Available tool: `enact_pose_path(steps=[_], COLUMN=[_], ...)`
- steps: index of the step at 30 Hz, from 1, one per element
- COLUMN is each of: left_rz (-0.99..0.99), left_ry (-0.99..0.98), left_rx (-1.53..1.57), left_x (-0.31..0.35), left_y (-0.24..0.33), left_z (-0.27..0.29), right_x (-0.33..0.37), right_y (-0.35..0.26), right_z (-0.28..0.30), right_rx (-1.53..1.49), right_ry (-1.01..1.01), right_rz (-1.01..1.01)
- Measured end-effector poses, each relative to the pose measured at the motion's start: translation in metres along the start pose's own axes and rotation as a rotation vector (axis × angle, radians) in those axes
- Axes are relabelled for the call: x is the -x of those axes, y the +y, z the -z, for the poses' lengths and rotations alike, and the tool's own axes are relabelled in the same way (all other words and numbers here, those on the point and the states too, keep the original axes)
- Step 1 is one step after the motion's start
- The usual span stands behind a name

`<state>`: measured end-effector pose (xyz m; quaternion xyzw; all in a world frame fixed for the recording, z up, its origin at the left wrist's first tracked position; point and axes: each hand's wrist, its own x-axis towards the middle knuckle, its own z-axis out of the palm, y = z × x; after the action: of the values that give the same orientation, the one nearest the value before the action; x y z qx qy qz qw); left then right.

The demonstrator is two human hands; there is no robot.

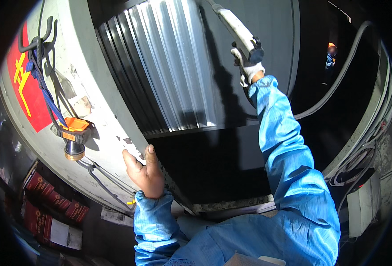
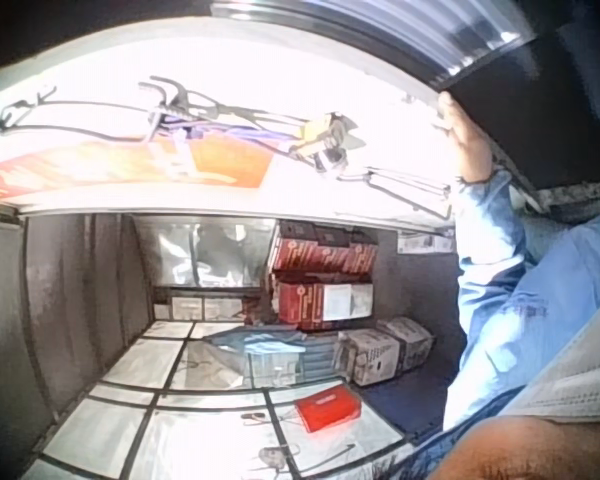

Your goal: The person uses a spray gun to apply black paint to a corrugated metal panel. They move the spray gun in steady horizontal passes across the surface, occasionally adjusting their grip and position to cover different areas.

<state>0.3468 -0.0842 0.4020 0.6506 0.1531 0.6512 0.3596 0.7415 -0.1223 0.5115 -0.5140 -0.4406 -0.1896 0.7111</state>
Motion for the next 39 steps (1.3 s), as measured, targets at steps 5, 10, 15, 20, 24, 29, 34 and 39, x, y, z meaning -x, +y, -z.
enact_pose_path(steps=[5, 10, 15, 20, 24, 29, 34, 39], left_rz=[0.010, -0.085, -0.057, -0.136, -0.157, -0.163, -0.198, -0.181], left_ry=[-0.002, 0.059, 0.047, 0.075, 0.071, 0.105, 0.086, 0.100], left_rx=[-0.005, -0.015, -0.009, -0.046, -0.034, -0.096, -0.190, -0.170], left_x=[0.001, -0.001, -0.001, -0.002, -0.002, -0.002, -0.003, -0.003], left_y=[-0.003, -0.005, -0.006, -0.010, -0.013, -0.015, -0.018, -0.021], left_z=[0.000, -0.004, -0.003, -0.004, -0.004, -0.004, 0.000, -0.002], right_x=[0.045, 0.086, 0.135, 0.174, 0.208, 0.247, 0.278, 0.303], right_y=[0.027, 0.042, 0.051, 0.037, 0.050, 0.058, 0.069, 0.082], right_z=[0.016, 0.029, 0.050, 0.058, 0.066, 0.073, 0.076, 0.078], right_rx=[0.056, 0.172, 0.064, 0.054, 0.085, 0.073, -0.008, -0.012], right_ry=[0.005, -0.008, -0.032, -0.031, -0.039, -0.072, -0.004, -0.026], right_rz=[-0.049, 0.124, -0.098, -0.265, -0.256, -0.404, -0.496, -0.593])
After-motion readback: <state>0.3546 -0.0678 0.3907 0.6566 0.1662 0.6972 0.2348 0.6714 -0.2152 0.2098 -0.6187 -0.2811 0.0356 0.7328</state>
